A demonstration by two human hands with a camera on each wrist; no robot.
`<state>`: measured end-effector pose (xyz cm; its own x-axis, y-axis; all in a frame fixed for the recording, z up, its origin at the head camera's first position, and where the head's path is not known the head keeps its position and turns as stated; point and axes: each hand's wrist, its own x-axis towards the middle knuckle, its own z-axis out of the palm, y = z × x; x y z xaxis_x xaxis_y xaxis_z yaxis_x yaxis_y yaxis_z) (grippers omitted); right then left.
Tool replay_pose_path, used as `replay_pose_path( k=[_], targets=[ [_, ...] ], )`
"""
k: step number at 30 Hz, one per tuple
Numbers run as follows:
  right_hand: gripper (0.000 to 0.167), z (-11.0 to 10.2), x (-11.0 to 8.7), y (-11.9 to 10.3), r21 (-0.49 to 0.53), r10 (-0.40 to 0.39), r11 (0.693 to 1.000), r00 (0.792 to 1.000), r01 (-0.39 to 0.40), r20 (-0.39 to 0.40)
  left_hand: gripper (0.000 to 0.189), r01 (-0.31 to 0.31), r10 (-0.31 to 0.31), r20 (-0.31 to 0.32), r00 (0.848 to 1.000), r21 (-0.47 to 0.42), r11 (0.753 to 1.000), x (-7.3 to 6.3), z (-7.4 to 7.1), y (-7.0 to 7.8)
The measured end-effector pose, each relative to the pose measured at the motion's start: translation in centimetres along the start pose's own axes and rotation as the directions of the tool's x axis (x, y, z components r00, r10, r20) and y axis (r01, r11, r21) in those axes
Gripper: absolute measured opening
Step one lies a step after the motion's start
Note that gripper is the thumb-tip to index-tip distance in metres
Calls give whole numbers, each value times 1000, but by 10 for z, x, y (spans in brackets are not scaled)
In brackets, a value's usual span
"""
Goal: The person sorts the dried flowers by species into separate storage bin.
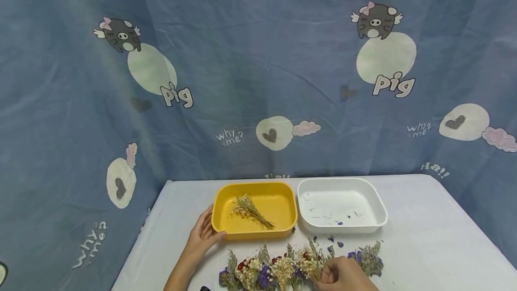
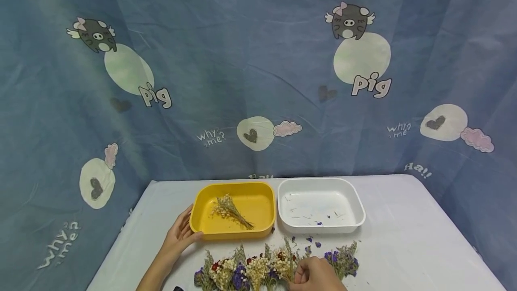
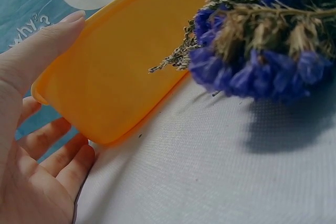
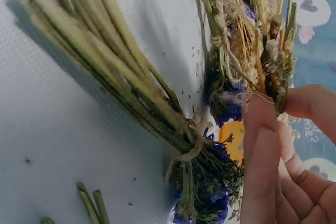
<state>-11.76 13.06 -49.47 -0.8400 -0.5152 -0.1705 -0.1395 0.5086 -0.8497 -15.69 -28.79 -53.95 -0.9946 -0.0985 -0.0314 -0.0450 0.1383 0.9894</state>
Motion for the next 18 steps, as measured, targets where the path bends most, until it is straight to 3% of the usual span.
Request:
replay_pose_path(
  k=[10, 18],
  targets=[
    [27, -7, -3, -8, 45, -17, 999, 998, 20, -55, 90, -55, 55, -9, 998, 30, 998, 1, 2, -1],
    [28, -13, -5, -16, 95, -13, 995, 998, 18, -55, 90, -51, 51, -7, 999, 47, 998, 0, 1, -4]
  ],
)
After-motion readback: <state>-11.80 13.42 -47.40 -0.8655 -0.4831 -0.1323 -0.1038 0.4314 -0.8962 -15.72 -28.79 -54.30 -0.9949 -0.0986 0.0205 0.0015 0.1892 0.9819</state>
